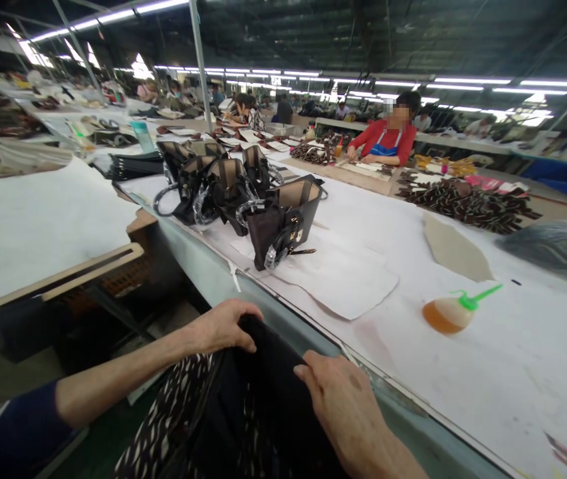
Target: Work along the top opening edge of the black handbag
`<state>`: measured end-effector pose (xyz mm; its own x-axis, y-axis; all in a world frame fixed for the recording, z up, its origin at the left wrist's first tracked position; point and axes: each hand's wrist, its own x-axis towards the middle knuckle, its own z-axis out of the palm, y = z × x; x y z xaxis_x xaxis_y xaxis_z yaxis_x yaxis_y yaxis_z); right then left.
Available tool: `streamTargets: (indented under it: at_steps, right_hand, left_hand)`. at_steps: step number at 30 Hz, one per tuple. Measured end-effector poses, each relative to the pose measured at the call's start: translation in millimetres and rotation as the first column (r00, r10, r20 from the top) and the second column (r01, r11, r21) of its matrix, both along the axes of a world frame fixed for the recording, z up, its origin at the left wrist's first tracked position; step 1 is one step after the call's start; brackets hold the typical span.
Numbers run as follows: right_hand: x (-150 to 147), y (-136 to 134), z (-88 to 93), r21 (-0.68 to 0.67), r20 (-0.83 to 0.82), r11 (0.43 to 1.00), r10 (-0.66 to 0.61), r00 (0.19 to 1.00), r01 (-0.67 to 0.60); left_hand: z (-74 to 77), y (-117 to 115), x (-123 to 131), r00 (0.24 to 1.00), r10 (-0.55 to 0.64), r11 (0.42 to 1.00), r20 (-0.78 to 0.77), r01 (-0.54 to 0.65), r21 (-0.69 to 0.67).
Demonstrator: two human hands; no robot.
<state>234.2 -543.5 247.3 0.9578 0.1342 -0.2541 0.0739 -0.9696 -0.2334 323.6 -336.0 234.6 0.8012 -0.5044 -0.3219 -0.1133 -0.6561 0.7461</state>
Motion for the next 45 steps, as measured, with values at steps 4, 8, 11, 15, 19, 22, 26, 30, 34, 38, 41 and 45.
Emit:
streamTargets:
  at_steps: [4, 8, 11, 15, 19, 22, 26, 30, 34, 38, 41, 45]
  right_hand:
    - [0.3, -0.9, 0.7, -0.007, -0.006, 1.000, -0.003, 1.000, 0.003]
    - [2.0, -0.8, 1.5, 0.008, -0.002, 1.000, -0.007, 1.000, 0.007]
    - [3.3, -1.6, 2.8, 0.014, -0.014, 1.000, -0.015, 1.000, 0.015]
    - [4.1, -4.3, 3.8, 0.031, -0.027, 0.999, -0.023, 0.999, 0.024]
    - [4.7, -7.4, 2.3, 0.060, -0.015, 0.998, -0.025, 1.000, 0.026]
    - [4.7, -11.0, -0.1, 0.079, -0.026, 0.997, -0.016, 1.000, 0.018]
    - [3.8, -12.1, 0.5, 0.076, -0.037, 0.997, -0.030, 0.999, 0.033]
    - [9.8, 3.6, 11.3, 0.012, 0.017, 1.000, 0.029, 0.999, -0.029]
    - [30.4, 26.2, 22.6, 0.092, 0.027, 0.988, 0.126, 0.992, -0.128]
    - [47.3, 38.4, 19.9, 0.158, -0.038, 0.967, 0.208, 0.977, -0.200]
    - [51.1, 43.8, 11.8, 0.061, -0.004, 0.973, 0.221, 0.975, -0.221]
    - [59.3, 52.6, 8.9, 0.006, 0.021, 0.972, 0.235, 0.972, -0.235]
  left_hand:
    - [1.3, -2.1, 1.7, 0.998, 0.006, 1.000, 0.069, -0.005, -0.016]
    - [-0.4, 0.0, 4.2, 0.996, -0.025, 0.999, 0.087, 0.027, -0.025]
    - [-2.0, 0.4, 5.2, 0.994, -0.047, 0.998, 0.094, 0.051, -0.037]
    - [-2.9, -1.2, 4.8, 0.997, -0.035, 0.998, 0.074, 0.038, -0.039]
    - [-6.7, -2.8, 4.8, 1.000, 0.003, 0.998, 0.015, -0.002, -0.065]
    - [-9.7, -4.1, 4.8, 1.000, 0.013, 0.996, -0.010, -0.014, -0.088]
    - [-7.1, -9.4, 2.7, 1.000, 0.028, 0.998, 0.002, -0.028, -0.054]
    - [3.5, -19.2, -3.0, 0.996, 0.001, 1.000, 0.091, -0.003, 0.021]
    - [13.6, -26.7, -9.5, 0.981, -0.059, 0.998, 0.184, 0.052, 0.045]
    - [11.0, -20.6, -14.0, 0.993, -0.015, 0.996, 0.121, 0.027, -0.090]
    - [5.2, -1.7, -20.7, 0.998, 0.069, 0.967, -0.002, -0.067, -0.246]
    - [8.2, 34.0, -49.8, 0.967, 0.163, 0.900, -0.195, -0.227, -0.373]
